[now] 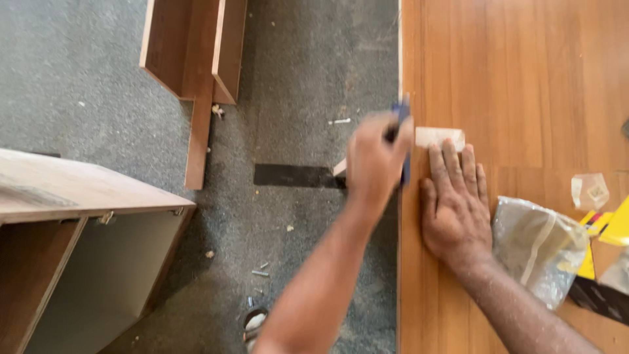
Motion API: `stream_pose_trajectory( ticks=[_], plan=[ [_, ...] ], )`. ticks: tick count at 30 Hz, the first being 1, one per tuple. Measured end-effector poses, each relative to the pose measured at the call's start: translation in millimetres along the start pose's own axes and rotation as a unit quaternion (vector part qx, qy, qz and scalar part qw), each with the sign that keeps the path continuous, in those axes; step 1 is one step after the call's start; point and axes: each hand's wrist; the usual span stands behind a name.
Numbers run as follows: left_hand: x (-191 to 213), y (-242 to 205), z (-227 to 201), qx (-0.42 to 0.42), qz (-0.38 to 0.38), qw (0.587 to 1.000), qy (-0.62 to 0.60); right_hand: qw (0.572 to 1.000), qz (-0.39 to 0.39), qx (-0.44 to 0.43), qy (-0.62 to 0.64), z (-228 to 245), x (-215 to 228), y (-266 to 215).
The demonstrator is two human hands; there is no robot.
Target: The person applies adhesive to the edges of a wooden panel and rubs the surface with a small blue tool and their hands.
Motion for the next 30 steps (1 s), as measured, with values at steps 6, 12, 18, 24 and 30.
stream_pose_trajectory(
  ticks=[6,12,18,24,30],
  plan=[
    [40.4,-47.8,-53.5,0.108,0.054,0.992,-0.035,1.0,0.002,0.005,-0.003,0.9,4.4,3.8],
    [74.6,-127.7,-87.6,0.213,0.098,0.972,-0.021,1.0,0.005,0.001,-0.005,4.5,5.6,5.6],
    [2.0,26.5,-12.0,0.146,0.057,0.988,0.005,1.0,0.015,-0.006,-0.008,4.4,3.8,4.0],
    [41.0,-67.1,-48.3,0.111,0.074,0.99,-0.044,1.0,0.012,0.001,-0.003,3.0,8.0,3.3],
    [83.7,-161.9,-96.0,0.263,0.089,0.96,-0.032,1.0,0.011,0.001,-0.014,4.7,6.4,6.0]
  ],
)
Point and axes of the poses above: each hand's wrist, its own y-axis towards the middle knuckle, its own x-axis out of the back of the hand, z = x × y, and after that the axes turned 1 degree about x, right-handed
